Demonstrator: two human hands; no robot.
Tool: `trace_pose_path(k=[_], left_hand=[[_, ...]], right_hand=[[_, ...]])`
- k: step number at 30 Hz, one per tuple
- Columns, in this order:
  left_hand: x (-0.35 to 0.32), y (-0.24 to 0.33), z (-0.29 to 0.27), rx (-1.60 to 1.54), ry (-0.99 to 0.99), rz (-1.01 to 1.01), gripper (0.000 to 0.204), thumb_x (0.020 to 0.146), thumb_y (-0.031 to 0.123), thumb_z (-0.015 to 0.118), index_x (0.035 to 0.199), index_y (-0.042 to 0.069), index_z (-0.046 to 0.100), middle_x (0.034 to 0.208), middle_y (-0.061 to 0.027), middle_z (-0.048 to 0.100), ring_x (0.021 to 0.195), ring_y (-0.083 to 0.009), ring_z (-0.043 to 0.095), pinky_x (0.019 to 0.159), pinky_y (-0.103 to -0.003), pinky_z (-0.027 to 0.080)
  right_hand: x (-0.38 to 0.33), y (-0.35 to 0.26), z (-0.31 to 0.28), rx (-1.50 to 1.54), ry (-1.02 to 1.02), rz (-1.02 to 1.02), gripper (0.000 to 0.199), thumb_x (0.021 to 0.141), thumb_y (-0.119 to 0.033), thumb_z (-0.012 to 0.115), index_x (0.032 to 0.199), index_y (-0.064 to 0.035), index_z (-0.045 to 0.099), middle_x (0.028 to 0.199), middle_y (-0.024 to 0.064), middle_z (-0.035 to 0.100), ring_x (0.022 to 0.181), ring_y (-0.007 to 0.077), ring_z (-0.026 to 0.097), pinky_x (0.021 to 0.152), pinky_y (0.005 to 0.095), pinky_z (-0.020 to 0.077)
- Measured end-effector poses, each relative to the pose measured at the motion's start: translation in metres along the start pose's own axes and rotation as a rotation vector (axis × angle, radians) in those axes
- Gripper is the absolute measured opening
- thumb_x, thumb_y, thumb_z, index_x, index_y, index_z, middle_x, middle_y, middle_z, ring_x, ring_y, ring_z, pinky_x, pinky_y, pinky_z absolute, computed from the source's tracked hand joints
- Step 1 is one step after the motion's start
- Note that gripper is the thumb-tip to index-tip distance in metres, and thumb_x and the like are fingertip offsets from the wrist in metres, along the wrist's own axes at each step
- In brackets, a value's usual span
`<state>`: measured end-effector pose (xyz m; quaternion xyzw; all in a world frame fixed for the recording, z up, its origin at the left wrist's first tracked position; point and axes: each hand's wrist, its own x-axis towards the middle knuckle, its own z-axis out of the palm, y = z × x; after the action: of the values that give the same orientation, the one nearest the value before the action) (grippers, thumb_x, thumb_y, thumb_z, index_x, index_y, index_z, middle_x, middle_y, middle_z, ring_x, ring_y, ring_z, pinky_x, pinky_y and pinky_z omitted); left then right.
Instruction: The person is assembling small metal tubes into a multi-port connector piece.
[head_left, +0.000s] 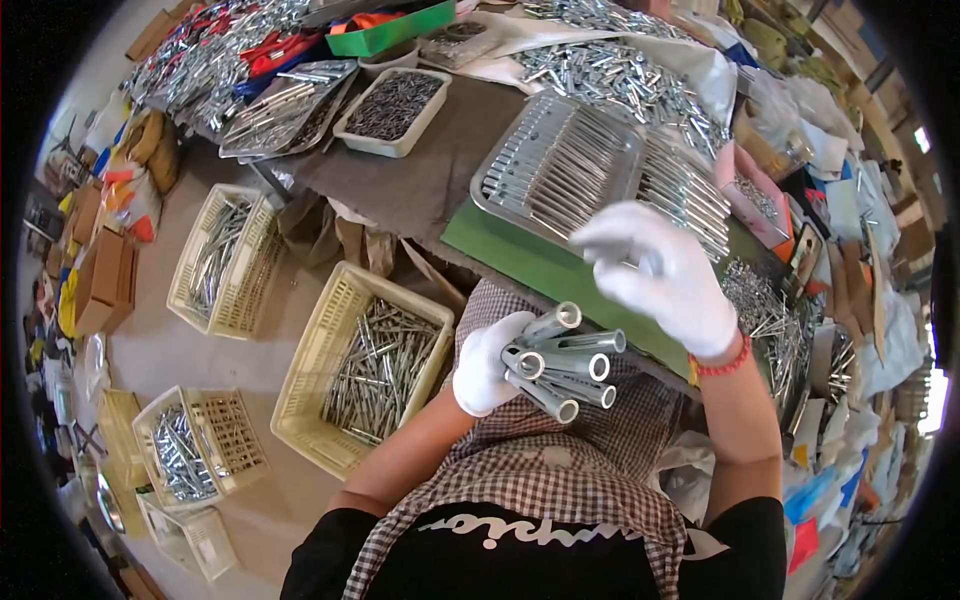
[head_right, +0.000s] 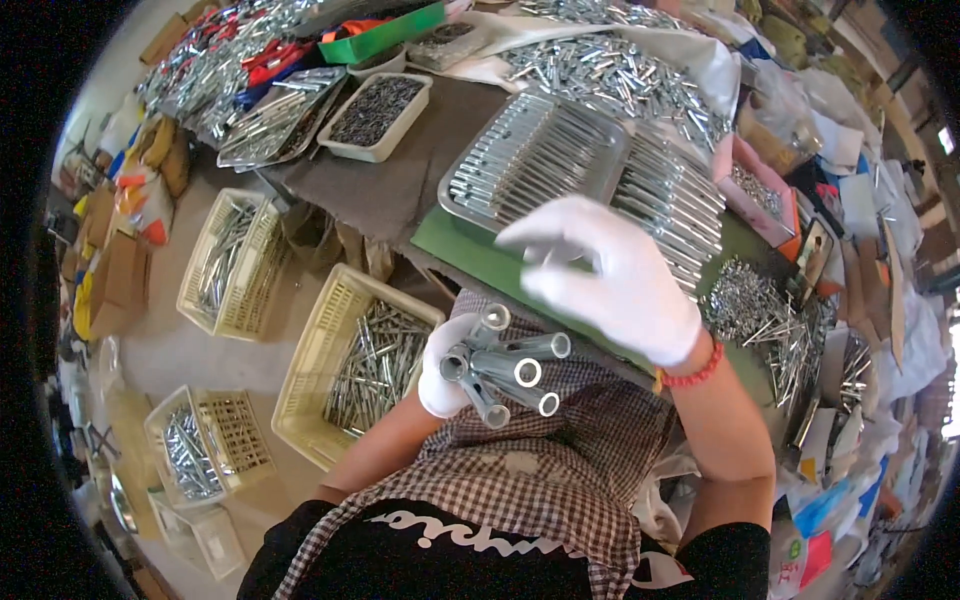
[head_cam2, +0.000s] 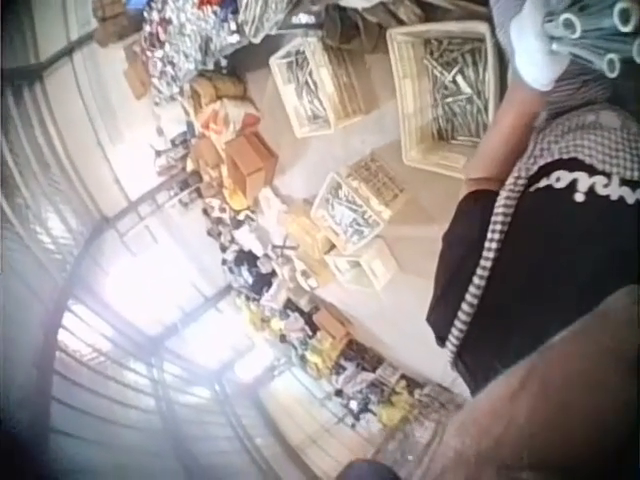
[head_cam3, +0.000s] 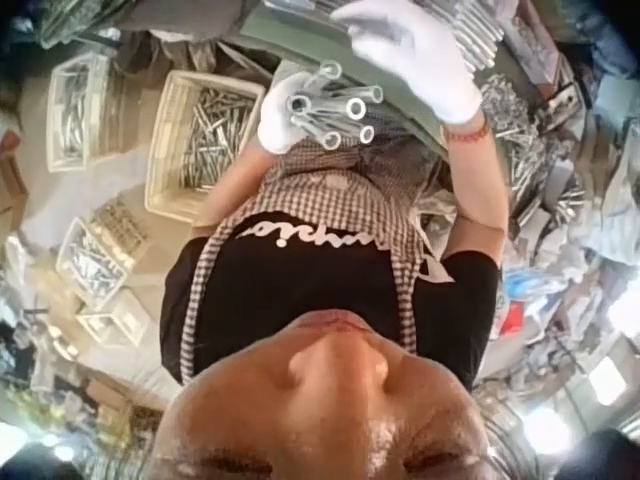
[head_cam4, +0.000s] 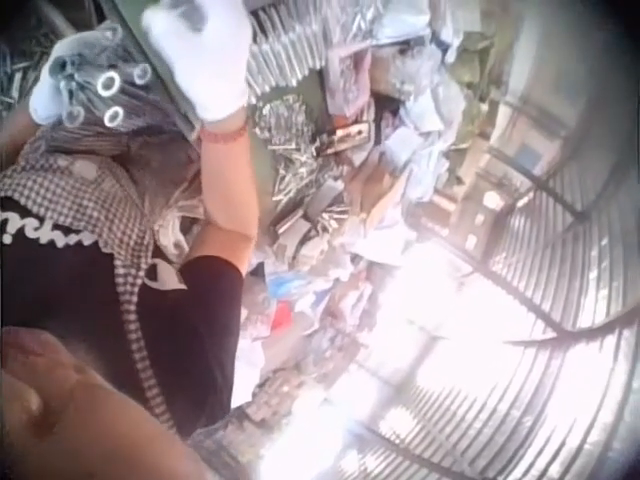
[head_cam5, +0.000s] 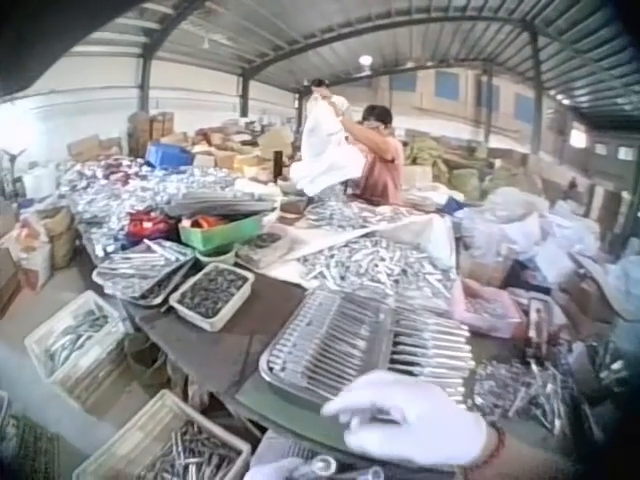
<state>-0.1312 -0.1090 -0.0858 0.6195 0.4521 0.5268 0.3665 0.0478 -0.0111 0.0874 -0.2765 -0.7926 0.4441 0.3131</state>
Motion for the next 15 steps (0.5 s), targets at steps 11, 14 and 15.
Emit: trace_pose_path(k=[11,14,15], left_hand=[[-0.010,0.009,-0.014,-0.183,0.182,-0.166,0.039,0.067,0.008,0.075,0.102,0.001,0.060,0.085,-0.0099,0.063,0.076,-0.0235,0.062,0.069,-0.032,0.049],[-0.010,0.008,-0.014,-0.301,0.192,-0.197,0.036,0.066,0.006,0.074,0.098,0.000,0.059,0.082,-0.0088,0.061,0.073,-0.0214,0.059,0.067,-0.031,0.048],[-0.012,0.003,-0.012,-0.318,0.240,-0.188,0.035,0.065,0.005,0.074,0.096,0.000,0.058,0.080,-0.0075,0.059,0.071,-0.0204,0.058,0.066,-0.031,0.047]], right_hand=[[0.056,0.064,0.055,-0.859,0.136,0.101,0.028,0.079,-0.028,0.068,0.097,-0.0072,0.065,0.090,0.0141,0.066,0.086,0.0328,0.062,0.078,0.0431,0.0487],[0.059,0.069,0.057,-0.739,0.209,0.137,0.025,0.078,-0.025,0.069,0.094,-0.0072,0.066,0.087,0.0143,0.065,0.086,0.0329,0.062,0.077,0.0426,0.0487],[0.061,0.068,0.057,-0.737,0.209,0.136,0.025,0.078,-0.025,0.069,0.094,-0.0072,0.066,0.087,0.0143,0.065,0.086,0.0329,0.062,0.077,0.0426,0.0487]])
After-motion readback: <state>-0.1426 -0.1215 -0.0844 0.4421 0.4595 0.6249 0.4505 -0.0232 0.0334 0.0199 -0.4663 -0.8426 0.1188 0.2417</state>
